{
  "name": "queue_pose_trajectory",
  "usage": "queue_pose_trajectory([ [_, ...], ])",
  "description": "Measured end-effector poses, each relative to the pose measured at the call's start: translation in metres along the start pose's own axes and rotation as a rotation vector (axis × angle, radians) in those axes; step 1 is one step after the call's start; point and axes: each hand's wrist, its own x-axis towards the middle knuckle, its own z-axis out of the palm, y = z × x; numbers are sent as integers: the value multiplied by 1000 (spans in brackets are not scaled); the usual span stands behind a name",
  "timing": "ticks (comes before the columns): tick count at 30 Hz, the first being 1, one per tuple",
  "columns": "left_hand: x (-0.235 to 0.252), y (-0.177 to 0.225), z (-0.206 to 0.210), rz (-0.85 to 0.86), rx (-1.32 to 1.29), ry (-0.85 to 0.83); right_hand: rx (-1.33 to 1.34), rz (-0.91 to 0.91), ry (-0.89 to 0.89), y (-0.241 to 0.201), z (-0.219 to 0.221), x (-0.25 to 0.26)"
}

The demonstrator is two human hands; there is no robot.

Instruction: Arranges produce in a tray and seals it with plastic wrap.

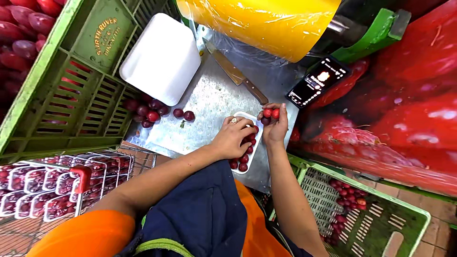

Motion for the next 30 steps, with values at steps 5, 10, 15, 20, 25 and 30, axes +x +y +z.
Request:
queue_pose_trajectory([
  [5, 2, -7, 0, 5, -80, 130, -166, -32, -98, 2, 7, 2],
  [10, 14, -30, -18, -259, -266, 160, -299, -43, -222, 2, 5, -2],
  [15, 26, -34, -23, -231, -247, 15, -368, 4, -216, -3, 5, -3],
  [20, 28, -24, -18, -362, -173, 24, -511, -93, -220, 0, 9, 4],
  [25, 29, -18, -20, -462, -139, 28, -1413, -150, -338, -26, 19, 5],
  [30, 24, -18, -12, -368, -149, 57, -1419, -42, -595, -35, 9, 4],
])
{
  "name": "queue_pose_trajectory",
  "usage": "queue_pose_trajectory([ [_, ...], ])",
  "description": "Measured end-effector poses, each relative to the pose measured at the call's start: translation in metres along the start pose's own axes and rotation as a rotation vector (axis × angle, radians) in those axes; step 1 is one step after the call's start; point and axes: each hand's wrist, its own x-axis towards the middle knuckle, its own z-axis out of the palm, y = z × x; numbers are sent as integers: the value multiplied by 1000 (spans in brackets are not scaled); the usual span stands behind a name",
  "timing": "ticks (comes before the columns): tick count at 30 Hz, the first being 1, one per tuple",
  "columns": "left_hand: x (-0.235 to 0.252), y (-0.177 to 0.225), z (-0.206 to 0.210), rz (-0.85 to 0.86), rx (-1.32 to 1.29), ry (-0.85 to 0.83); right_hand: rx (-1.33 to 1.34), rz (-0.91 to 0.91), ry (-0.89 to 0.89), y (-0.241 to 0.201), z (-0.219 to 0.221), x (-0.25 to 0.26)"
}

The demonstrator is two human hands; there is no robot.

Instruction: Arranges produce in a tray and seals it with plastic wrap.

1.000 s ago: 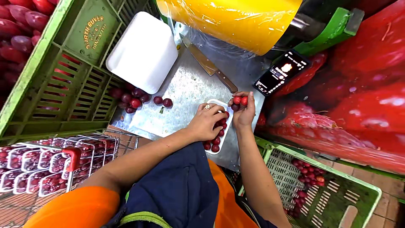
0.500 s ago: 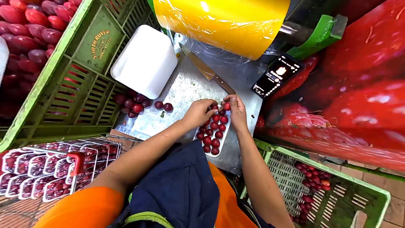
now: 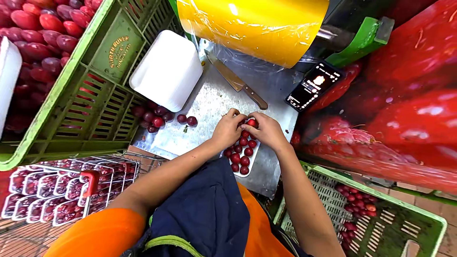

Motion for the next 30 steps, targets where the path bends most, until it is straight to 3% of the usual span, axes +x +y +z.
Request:
queue_pose_trajectory([
  [11, 1, 0, 2, 37, 104, -5, 214, 59, 26, 25, -9, -29],
  [18, -5, -8, -7, 21, -103, 18, 794, 237, 80, 22, -11, -50],
  [21, -21, -13, -19, 24, -143, 61, 925, 282, 78, 19, -18, -72],
  [25, -67, -12, -27, 32, -197, 56, 586, 218, 117, -18, -2, -104],
  [30, -115, -18, -17, 70, -200, -12, 232, -165, 206, -66, 62, -111],
])
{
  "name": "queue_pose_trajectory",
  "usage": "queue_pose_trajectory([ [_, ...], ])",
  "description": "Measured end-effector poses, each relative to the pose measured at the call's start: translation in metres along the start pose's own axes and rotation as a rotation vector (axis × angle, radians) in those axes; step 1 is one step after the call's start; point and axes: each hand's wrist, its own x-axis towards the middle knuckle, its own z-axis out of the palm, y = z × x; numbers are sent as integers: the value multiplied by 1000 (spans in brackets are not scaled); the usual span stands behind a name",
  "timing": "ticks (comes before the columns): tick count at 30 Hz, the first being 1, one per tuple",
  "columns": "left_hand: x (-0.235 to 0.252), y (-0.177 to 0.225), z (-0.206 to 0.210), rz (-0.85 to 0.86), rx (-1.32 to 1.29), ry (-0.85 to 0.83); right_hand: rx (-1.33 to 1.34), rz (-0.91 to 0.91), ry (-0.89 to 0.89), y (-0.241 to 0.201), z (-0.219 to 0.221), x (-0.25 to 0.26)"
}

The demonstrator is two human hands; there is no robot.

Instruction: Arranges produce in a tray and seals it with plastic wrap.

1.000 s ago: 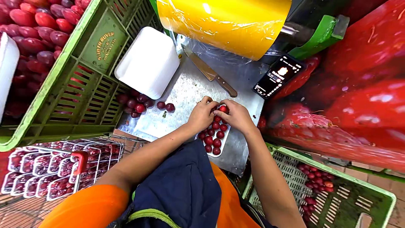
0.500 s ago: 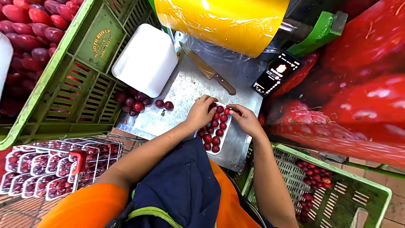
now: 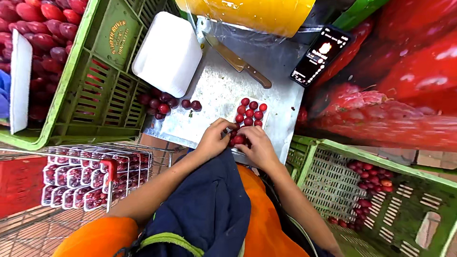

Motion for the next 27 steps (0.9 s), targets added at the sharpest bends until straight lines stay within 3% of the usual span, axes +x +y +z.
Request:
queue_pose_trajectory([
  [5, -23, 1, 4, 16, 89, -104, -97, -42, 55, -2, 15, -16],
  [12, -36, 6, 16, 84, 279, -59, -31, 327, 336, 14, -44, -122],
  [18, -33, 7, 26, 107, 313, 7, 14, 536, 596, 16, -51, -201],
  [21, -34, 4, 28, 88, 235, 22, 23, 507, 582, 9, -44, -186],
  [27, -40, 6, 7, -57, -176, 168, -121, 173, 184, -21, -8, -51],
])
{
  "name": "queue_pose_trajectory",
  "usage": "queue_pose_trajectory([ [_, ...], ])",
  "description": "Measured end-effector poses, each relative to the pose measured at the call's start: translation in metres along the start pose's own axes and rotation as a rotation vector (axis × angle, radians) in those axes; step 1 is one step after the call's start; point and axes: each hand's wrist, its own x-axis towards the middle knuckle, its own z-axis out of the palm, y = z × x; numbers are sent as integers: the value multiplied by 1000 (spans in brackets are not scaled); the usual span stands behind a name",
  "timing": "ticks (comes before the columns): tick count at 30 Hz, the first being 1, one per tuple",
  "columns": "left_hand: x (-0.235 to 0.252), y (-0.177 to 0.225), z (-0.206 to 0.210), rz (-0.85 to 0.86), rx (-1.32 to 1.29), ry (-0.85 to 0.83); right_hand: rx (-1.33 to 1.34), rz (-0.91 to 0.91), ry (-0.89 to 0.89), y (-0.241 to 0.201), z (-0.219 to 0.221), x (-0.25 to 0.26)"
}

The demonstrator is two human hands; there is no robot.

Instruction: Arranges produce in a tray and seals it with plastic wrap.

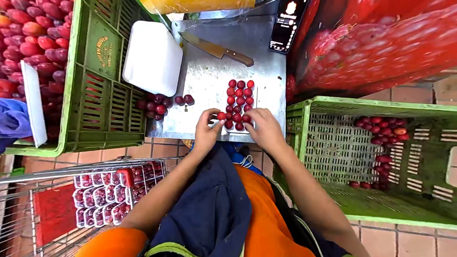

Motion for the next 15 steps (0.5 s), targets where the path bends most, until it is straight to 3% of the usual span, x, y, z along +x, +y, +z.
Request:
queue_pose_trajectory([
  [4, -8, 2, -11, -3, 5, -36, -296, 59, -188, -30, 31, 41],
  [7, -10, 0, -7, 82, 58, -95, -287, 156, -210, -35, 33, 46],
  [15, 33, -7, 15, 333, 318, -224, 498, 388, 145, 4, -13, 33],
])
